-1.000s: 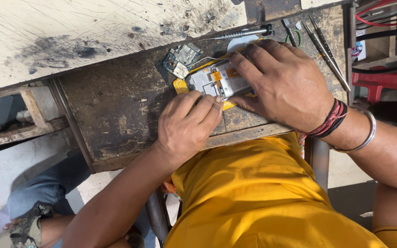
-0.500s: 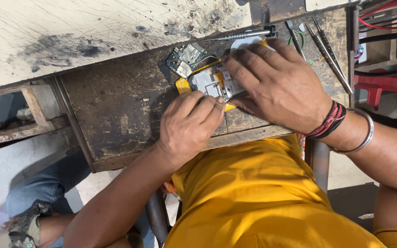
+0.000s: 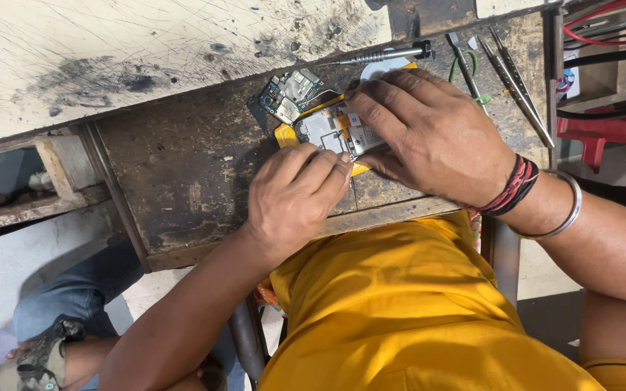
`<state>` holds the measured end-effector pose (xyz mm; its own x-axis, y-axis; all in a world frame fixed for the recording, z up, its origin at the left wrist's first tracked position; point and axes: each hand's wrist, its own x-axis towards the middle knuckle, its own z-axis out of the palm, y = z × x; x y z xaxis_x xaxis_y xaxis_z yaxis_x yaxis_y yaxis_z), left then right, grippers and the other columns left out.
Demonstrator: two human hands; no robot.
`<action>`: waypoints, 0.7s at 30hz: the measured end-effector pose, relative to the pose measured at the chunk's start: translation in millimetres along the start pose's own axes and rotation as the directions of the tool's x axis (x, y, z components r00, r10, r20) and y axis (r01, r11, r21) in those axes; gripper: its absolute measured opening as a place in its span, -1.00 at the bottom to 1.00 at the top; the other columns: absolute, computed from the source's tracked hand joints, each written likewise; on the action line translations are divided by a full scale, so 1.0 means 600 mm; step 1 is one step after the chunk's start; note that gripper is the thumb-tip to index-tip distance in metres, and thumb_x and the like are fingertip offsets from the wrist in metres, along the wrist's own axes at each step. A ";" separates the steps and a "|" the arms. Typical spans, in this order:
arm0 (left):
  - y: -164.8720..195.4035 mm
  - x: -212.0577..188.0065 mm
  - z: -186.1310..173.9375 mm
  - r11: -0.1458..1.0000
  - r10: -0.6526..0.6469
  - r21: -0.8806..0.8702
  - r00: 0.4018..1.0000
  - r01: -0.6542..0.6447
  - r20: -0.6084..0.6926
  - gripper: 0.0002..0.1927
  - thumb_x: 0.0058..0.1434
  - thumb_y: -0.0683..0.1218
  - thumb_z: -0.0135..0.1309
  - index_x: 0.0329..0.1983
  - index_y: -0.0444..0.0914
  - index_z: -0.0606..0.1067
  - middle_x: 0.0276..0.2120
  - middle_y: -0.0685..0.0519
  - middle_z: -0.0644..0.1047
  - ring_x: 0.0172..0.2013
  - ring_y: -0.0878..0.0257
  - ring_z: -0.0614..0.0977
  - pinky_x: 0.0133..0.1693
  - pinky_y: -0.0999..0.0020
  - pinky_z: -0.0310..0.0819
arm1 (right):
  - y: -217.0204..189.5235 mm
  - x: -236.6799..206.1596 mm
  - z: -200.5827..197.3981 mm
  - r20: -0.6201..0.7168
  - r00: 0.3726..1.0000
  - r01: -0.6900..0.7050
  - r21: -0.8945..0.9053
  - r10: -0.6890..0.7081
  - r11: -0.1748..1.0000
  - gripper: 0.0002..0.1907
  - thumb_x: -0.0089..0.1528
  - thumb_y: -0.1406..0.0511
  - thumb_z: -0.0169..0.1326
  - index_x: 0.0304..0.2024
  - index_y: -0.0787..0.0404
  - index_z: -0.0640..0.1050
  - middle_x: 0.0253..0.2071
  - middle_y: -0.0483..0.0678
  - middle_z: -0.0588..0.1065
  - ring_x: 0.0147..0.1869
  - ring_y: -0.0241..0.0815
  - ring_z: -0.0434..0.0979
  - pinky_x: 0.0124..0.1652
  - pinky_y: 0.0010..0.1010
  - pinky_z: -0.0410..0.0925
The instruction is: The person repairs a disassembled smartphone on a workbench. They pry at the phone's internals with a small tool, press components into place by hand, then use a precision screwdriver to drive screws into the phone body, repositioning the phone and picking up small parts as they work.
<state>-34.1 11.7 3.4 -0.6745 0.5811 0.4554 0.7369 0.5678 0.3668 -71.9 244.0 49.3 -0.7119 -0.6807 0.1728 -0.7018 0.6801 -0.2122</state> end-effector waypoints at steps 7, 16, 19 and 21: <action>0.001 0.002 -0.001 1.000 -0.015 0.002 1.000 0.015 -0.004 -0.77 0.25 -0.11 0.29 -0.06 -0.28 0.63 -0.13 0.05 0.55 -0.05 0.14 0.57 0.04 0.16 0.54 | -0.002 0.000 0.000 0.002 1.000 0.003 -0.019 -0.003 1.000 -0.29 0.11 0.13 0.32 0.24 0.27 0.45 0.15 0.14 0.50 0.23 0.16 0.49 0.19 -0.11 0.37; -0.001 0.004 -0.003 1.000 0.004 0.012 1.000 -0.004 -0.003 -0.75 0.23 -0.10 0.30 -0.06 -0.28 0.63 -0.12 0.06 0.55 -0.05 0.14 0.57 0.01 0.17 0.53 | -0.001 0.001 -0.001 -0.018 1.000 0.008 0.008 -0.008 1.000 -0.29 0.11 0.15 0.32 0.24 0.28 0.44 0.15 0.14 0.50 0.24 0.16 0.49 0.18 -0.12 0.39; 0.000 0.005 -0.003 1.000 -0.004 0.017 1.000 0.004 -0.004 -0.77 0.23 -0.09 0.32 -0.08 -0.26 0.63 -0.13 0.07 0.56 -0.05 0.15 0.58 0.01 0.18 0.53 | -0.001 0.001 -0.002 -0.021 1.000 0.007 0.025 -0.006 1.000 -0.30 0.10 0.16 0.33 0.24 0.29 0.45 0.14 0.13 0.50 0.23 0.16 0.49 0.18 -0.13 0.39; 0.000 0.006 -0.004 1.000 -0.026 0.008 1.000 0.026 -0.007 -0.79 0.22 -0.10 0.33 -0.11 -0.24 0.64 -0.15 0.09 0.56 -0.07 0.16 0.58 0.00 0.18 0.54 | -0.001 0.002 -0.001 -0.018 1.000 -0.001 0.037 0.002 0.999 -0.31 0.10 0.17 0.33 0.23 0.28 0.45 0.13 0.13 0.50 0.23 0.15 0.50 0.18 -0.13 0.39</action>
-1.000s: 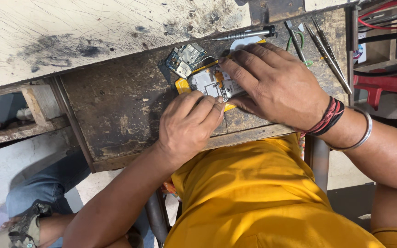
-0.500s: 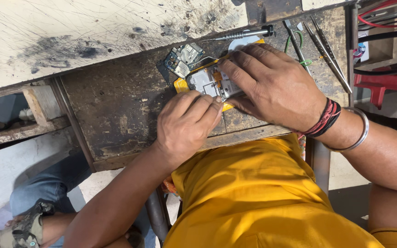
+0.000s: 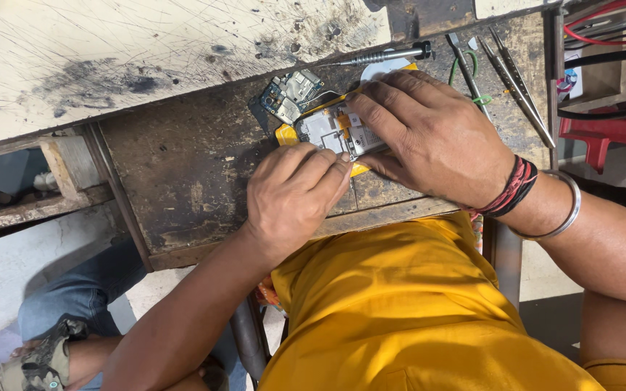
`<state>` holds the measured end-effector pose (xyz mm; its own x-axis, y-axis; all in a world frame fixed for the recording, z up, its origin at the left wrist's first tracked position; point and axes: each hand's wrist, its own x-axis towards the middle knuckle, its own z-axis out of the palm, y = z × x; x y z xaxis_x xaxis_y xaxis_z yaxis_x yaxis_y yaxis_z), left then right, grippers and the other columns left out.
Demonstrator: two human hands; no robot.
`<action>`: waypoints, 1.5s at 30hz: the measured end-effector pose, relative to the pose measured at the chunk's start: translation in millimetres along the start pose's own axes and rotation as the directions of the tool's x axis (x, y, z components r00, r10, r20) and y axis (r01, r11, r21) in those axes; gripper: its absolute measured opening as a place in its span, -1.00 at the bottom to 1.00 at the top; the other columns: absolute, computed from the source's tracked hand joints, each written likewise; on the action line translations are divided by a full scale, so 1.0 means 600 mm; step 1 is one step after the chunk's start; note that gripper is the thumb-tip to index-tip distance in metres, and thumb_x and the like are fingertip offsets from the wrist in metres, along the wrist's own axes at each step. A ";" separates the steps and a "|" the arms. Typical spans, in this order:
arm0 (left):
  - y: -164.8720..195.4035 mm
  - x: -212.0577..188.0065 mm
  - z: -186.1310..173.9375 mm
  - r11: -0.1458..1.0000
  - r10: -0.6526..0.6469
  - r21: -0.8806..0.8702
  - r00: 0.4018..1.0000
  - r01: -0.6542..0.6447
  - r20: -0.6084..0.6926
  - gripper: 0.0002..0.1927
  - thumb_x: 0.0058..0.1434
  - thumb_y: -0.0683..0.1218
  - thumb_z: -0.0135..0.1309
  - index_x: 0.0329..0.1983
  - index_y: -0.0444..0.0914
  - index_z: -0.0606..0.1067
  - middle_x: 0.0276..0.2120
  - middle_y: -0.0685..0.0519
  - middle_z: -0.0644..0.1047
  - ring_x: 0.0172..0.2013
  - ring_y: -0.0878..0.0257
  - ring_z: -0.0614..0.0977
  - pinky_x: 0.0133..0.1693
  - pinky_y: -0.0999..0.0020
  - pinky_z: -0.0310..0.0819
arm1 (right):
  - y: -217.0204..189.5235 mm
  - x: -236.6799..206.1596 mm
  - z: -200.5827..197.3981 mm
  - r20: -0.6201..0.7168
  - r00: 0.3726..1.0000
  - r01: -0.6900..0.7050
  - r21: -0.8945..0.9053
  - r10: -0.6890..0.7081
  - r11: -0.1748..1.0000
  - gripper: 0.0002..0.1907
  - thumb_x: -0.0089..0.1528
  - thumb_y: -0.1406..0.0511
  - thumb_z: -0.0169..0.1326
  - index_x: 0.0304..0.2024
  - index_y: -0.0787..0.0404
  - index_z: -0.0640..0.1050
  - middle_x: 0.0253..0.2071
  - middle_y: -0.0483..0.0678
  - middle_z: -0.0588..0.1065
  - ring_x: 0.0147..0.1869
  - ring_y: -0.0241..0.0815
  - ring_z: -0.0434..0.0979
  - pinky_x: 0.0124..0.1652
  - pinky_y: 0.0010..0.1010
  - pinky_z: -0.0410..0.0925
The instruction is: The person repairs a disassembled smartphone on a workbench. They pry at the phone's internals with a small tool, press components into place by hand, then use a precision screwdriver to drive screws into the phone body, repositioning the phone and picking up small parts as they work.
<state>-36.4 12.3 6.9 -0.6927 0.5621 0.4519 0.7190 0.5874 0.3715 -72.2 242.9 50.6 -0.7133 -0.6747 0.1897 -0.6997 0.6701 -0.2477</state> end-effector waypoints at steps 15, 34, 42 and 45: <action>0.003 0.003 -0.006 0.996 -0.070 -0.047 0.998 0.069 -0.002 -0.78 0.21 -0.10 0.35 -0.11 -0.21 0.63 -0.17 0.10 0.57 -0.10 0.17 0.60 -0.01 0.22 0.54 | 0.001 -0.002 0.001 -0.012 1.000 0.002 -0.004 -0.002 1.000 -0.29 0.09 0.15 0.34 0.21 0.30 0.45 0.13 0.13 0.50 0.23 0.15 0.50 0.19 -0.13 0.39; -0.020 0.000 -0.003 0.998 0.048 -0.034 0.997 -0.046 0.063 -0.74 0.19 -0.07 0.34 -0.07 -0.20 0.63 -0.11 0.12 0.56 -0.03 0.18 0.57 0.01 0.21 0.52 | 0.000 0.000 -0.001 0.000 1.000 -0.015 0.006 0.015 1.000 -0.29 0.08 0.15 0.33 0.21 0.29 0.45 0.11 0.10 0.52 0.20 0.12 0.51 0.15 -0.16 0.40; -0.017 0.004 -0.001 0.999 0.042 -0.021 0.997 -0.040 0.070 -0.76 0.19 -0.08 0.35 -0.11 -0.21 0.63 -0.12 0.12 0.58 -0.04 0.19 0.57 0.01 0.23 0.52 | -0.002 0.002 -0.003 0.012 1.000 -0.019 0.005 0.019 1.000 -0.32 0.10 0.16 0.33 0.19 0.29 0.46 0.09 0.09 0.52 0.18 0.11 0.52 0.12 -0.17 0.41; -0.016 0.005 -0.002 0.999 0.038 -0.035 0.998 -0.036 0.045 -0.78 0.19 -0.09 0.35 -0.12 -0.21 0.64 -0.12 0.12 0.58 -0.05 0.19 0.58 0.00 0.23 0.53 | -0.002 0.003 -0.003 0.003 1.000 -0.013 0.006 0.013 1.000 -0.32 0.09 0.15 0.33 0.19 0.30 0.46 0.08 0.09 0.52 0.18 0.12 0.52 0.11 -0.17 0.41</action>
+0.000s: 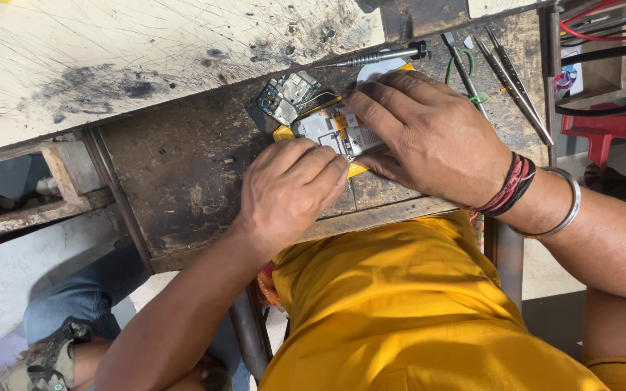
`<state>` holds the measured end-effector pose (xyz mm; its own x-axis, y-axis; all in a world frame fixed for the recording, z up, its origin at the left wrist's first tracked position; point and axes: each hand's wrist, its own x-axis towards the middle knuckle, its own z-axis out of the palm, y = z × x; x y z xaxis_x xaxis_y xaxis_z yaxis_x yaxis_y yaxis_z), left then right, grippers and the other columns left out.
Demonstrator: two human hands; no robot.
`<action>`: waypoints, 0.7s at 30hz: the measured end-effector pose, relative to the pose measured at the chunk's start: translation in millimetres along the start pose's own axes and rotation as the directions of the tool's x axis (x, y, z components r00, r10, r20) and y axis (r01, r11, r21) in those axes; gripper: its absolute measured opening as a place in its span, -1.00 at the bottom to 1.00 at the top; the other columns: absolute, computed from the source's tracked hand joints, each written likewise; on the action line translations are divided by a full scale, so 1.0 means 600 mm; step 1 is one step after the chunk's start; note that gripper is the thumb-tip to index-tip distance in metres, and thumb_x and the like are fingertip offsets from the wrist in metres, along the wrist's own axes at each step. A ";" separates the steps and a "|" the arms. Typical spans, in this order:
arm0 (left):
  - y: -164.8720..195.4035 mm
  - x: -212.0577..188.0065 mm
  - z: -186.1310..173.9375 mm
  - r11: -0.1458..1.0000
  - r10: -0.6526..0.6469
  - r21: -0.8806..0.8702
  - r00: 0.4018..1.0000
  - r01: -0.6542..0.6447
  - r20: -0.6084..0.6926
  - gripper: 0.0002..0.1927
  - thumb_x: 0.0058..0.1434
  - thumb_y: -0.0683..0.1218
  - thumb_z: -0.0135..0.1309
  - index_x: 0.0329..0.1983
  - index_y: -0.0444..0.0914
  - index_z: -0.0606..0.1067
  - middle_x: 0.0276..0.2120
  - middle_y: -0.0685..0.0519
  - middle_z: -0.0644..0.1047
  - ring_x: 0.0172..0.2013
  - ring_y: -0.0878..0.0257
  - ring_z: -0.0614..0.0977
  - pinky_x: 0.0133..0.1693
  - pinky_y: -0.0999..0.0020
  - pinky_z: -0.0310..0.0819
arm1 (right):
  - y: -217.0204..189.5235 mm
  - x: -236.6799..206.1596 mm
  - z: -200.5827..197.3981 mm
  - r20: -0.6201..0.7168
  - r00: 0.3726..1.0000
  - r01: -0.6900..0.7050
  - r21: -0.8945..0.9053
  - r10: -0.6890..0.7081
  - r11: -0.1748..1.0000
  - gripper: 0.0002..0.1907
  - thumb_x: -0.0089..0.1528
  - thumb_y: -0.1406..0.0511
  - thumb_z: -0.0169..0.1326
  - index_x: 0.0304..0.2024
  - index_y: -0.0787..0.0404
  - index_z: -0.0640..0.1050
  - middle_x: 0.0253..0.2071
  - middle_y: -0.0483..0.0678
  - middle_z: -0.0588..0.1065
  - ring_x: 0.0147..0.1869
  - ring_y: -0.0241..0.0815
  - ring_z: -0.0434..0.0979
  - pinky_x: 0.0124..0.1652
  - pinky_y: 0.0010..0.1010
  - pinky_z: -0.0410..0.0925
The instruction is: The person repairs a disassembled smartphone on a workbench. They pry at the phone's internals with a small tool, press components into place by hand, then use a precision screwdriver to drive screws into the phone body, repositioning the phone and picking up small parts as they work.
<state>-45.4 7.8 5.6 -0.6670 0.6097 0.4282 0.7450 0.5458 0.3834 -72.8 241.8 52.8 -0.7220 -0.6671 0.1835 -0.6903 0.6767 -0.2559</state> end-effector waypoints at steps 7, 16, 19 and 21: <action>0.005 0.005 -0.002 0.998 -0.061 -0.020 0.998 0.060 -0.025 -0.81 0.16 -0.11 0.36 -0.18 -0.19 0.64 -0.17 0.11 0.60 -0.09 0.18 0.60 -0.01 0.22 0.53 | 0.001 -0.002 0.002 -0.005 1.000 -0.002 -0.004 0.002 1.000 -0.30 0.09 0.14 0.33 0.20 0.31 0.45 0.09 0.10 0.52 0.18 0.12 0.52 0.12 -0.17 0.41; 0.007 0.005 -0.004 0.996 -0.086 -0.024 0.996 0.086 0.005 -0.80 0.15 -0.10 0.36 -0.18 -0.19 0.64 -0.16 0.12 0.60 -0.08 0.19 0.60 -0.01 0.23 0.54 | 0.001 -0.001 0.002 -0.006 1.000 -0.004 0.000 0.004 1.000 -0.28 0.08 0.15 0.34 0.21 0.30 0.45 0.09 0.10 0.52 0.19 0.13 0.52 0.13 -0.16 0.41; 0.000 0.005 -0.004 0.999 -0.038 -0.030 0.999 0.038 0.022 -0.79 0.15 -0.08 0.36 -0.16 -0.19 0.65 -0.15 0.11 0.60 -0.08 0.19 0.59 -0.01 0.22 0.51 | 0.000 -0.001 0.002 -0.002 1.000 -0.007 0.002 0.007 1.000 -0.29 0.08 0.15 0.34 0.21 0.30 0.45 0.09 0.10 0.52 0.18 0.13 0.52 0.12 -0.16 0.41; -0.007 0.007 -0.004 0.999 -0.010 -0.033 1.000 0.011 0.016 -0.82 0.18 -0.09 0.37 -0.17 -0.19 0.65 -0.16 0.12 0.59 -0.09 0.20 0.59 0.01 0.22 0.49 | 0.000 -0.001 0.002 -0.001 1.000 -0.007 0.004 0.007 1.000 -0.29 0.08 0.16 0.34 0.21 0.30 0.45 0.08 0.10 0.52 0.18 0.13 0.52 0.12 -0.16 0.41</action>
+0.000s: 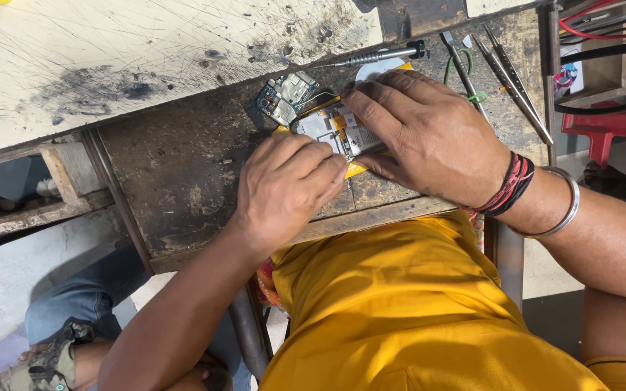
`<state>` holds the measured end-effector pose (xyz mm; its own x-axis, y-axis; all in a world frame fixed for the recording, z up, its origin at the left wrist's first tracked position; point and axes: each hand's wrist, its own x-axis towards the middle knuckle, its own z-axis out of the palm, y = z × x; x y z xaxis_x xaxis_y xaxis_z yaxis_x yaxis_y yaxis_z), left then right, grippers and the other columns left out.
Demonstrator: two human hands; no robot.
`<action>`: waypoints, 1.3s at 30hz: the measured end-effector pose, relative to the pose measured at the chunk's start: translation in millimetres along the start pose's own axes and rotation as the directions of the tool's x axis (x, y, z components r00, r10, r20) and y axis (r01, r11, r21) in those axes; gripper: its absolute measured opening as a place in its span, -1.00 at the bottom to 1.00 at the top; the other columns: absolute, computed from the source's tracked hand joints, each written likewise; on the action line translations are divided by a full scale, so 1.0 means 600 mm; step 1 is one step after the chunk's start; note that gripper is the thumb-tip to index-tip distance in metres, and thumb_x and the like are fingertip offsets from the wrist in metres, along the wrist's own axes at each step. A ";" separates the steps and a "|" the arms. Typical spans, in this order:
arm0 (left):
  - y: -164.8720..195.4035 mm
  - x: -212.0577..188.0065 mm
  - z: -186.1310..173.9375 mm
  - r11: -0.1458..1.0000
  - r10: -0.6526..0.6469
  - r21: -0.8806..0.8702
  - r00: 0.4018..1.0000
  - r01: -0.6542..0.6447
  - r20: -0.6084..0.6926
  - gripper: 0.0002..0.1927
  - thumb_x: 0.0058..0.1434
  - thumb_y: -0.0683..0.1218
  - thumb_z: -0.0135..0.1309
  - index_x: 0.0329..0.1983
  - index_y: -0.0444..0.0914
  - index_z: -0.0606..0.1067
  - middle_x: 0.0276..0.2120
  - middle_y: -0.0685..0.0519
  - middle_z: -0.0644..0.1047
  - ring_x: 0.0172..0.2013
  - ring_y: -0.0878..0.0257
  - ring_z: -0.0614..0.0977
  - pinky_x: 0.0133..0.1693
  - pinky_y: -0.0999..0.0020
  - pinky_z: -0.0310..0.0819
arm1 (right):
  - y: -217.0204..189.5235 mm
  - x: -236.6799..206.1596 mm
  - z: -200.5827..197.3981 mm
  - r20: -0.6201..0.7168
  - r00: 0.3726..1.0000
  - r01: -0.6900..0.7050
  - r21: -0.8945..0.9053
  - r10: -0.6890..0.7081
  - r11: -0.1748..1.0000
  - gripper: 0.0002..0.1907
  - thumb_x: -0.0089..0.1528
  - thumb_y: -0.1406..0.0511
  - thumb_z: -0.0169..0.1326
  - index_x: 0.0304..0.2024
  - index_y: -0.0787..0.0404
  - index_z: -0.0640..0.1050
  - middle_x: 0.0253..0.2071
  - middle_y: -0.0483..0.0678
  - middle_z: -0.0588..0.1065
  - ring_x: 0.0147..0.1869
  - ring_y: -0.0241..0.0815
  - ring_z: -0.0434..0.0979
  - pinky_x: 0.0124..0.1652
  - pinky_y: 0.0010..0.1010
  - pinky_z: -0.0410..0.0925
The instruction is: The person repairs a disassembled smartphone on a workbench. They pry at the phone's internals with a small tool, press components into place by hand, then use a precision screwdriver to drive screws into the phone body, repositioning the phone and picking up small parts as they work.
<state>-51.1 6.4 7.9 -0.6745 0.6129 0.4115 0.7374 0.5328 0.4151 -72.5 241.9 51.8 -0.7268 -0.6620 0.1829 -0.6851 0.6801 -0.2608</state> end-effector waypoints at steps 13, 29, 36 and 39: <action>-0.021 0.008 0.001 0.998 0.017 -0.067 1.000 -0.016 0.015 -0.81 0.09 -0.08 0.41 -0.25 -0.15 0.64 -0.17 0.13 0.58 -0.03 0.15 0.55 0.12 0.12 0.43 | 0.001 0.000 0.000 -0.008 1.000 0.004 -0.002 -0.004 1.000 -0.30 0.08 0.16 0.34 0.21 0.29 0.45 0.08 0.09 0.52 0.18 0.11 0.53 0.13 -0.18 0.41; -0.031 0.006 0.009 0.997 0.068 -0.045 0.998 -0.068 -0.009 -0.80 0.13 -0.05 0.41 -0.24 -0.16 0.65 -0.18 0.11 0.58 0.00 0.16 0.55 0.15 0.10 0.43 | 0.003 -0.001 -0.001 0.006 1.000 0.010 -0.001 -0.010 1.000 -0.26 0.07 0.16 0.35 0.23 0.31 0.44 0.11 0.11 0.51 0.19 0.12 0.52 0.12 -0.18 0.40; -0.036 0.008 0.009 0.994 0.112 -0.013 0.994 -0.112 -0.013 -0.80 0.14 -0.04 0.41 -0.24 -0.15 0.65 -0.14 0.12 0.60 0.04 0.17 0.55 0.17 0.13 0.40 | 0.008 -0.001 0.000 0.026 0.999 0.019 -0.010 -0.019 1.000 -0.24 0.07 0.12 0.35 0.24 0.31 0.43 0.12 0.11 0.52 0.19 0.11 0.52 0.13 -0.17 0.40; -0.038 0.010 0.006 0.990 0.138 -0.011 0.990 -0.138 -0.008 -0.81 0.15 -0.04 0.41 -0.23 -0.16 0.66 -0.14 0.12 0.60 0.04 0.18 0.55 0.15 0.16 0.40 | 0.009 -0.001 0.001 0.033 0.999 0.016 -0.012 -0.016 1.000 -0.23 0.07 0.12 0.35 0.25 0.31 0.43 0.11 0.12 0.53 0.18 0.12 0.53 0.13 -0.16 0.40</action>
<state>-72.0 0.2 -2.1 -0.5668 0.6759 0.4711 0.8229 0.4366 0.3636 -75.5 245.9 49.8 -0.7141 -0.6827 0.1552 -0.6972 0.6733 -0.2463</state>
